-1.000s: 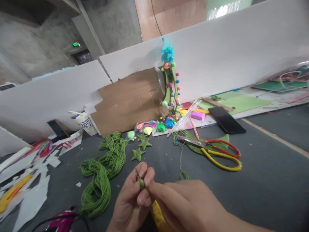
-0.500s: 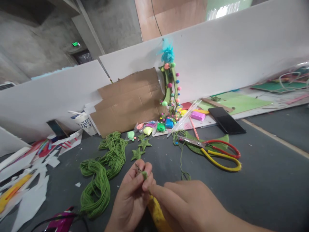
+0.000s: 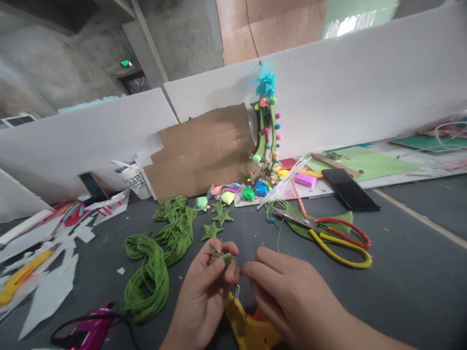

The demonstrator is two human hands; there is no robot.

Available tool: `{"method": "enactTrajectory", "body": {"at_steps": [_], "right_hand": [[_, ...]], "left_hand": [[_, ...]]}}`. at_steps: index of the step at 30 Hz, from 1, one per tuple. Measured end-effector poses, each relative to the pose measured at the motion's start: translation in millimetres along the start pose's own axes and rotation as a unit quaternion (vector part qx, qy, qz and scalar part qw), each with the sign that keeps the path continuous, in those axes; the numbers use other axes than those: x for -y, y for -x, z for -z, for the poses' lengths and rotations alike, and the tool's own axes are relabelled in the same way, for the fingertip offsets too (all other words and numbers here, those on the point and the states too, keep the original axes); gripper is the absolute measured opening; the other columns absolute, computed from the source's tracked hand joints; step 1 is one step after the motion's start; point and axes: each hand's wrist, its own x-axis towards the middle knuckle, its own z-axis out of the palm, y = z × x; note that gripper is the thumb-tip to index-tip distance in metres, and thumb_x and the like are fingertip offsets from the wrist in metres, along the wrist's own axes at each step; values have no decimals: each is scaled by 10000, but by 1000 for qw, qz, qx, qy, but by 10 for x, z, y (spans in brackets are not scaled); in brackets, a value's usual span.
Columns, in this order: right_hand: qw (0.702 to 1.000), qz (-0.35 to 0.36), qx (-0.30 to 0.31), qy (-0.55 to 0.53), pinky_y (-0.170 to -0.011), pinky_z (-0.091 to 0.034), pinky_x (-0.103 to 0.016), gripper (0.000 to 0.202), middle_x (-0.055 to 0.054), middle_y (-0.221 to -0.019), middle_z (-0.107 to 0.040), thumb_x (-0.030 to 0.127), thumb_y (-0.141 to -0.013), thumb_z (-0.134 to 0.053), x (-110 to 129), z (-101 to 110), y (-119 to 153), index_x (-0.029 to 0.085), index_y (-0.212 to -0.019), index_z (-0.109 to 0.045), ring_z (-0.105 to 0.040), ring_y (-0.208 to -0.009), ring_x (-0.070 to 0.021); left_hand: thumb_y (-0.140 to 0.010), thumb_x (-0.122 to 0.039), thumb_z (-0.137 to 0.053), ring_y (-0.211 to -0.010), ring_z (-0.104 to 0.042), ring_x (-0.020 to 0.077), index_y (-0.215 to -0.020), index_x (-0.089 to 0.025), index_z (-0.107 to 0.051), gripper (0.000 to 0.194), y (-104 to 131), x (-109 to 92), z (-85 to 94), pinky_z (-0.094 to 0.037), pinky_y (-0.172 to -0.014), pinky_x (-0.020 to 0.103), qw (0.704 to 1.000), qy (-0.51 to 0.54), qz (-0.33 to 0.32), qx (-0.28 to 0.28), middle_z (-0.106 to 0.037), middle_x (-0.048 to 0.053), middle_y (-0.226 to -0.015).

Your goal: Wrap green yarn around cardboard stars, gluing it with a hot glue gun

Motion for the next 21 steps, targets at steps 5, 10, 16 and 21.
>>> {"method": "enactTrajectory", "body": {"at_steps": [5, 10, 16, 21], "right_hand": [[998, 22, 33, 41, -463, -251, -252, 138, 23, -623, -587, 54, -743, -527, -41, -94, 71, 186, -782, -527, -485, -498, -121], [992, 47, 69, 90, -463, -225, -274, 233, 14, -641, -621, 61, -664, -603, -53, -64, 87, 176, -859, -547, -507, -502, -137], [986, 57, 107, 117, -472, -207, -290, 225, 9, -650, -640, 67, -712, -610, -76, 4, 61, 169, -906, -560, -520, -508, -142], [981, 67, 145, 111, -460, -184, -290, 247, 14, -637, -638, 127, -746, -625, -122, 33, 34, 165, -983, -569, -496, -483, -134]], "left_hand": [[-766, -62, -619, -572, -550, 52, -821, -165, -578, 124, -16, -8, 16, -471, -599, 160, 1000, 5, 1, -22, -642, 19, -807], [-766, -94, -635, -586, -539, 55, -798, -161, -578, 93, -27, -5, -26, -462, -610, 168, 998, -39, -5, -55, -628, 12, -821], [-761, -153, -653, -636, -571, 106, -813, -186, -590, 88, -7, -1, -57, -453, -646, 218, 969, -211, -86, -99, -630, -10, -750], [-732, -181, -672, -639, -608, 151, -762, -206, -594, 87, -9, 1, -25, -462, -647, 249, 909, -375, -138, -116, -638, -15, -671]]}}
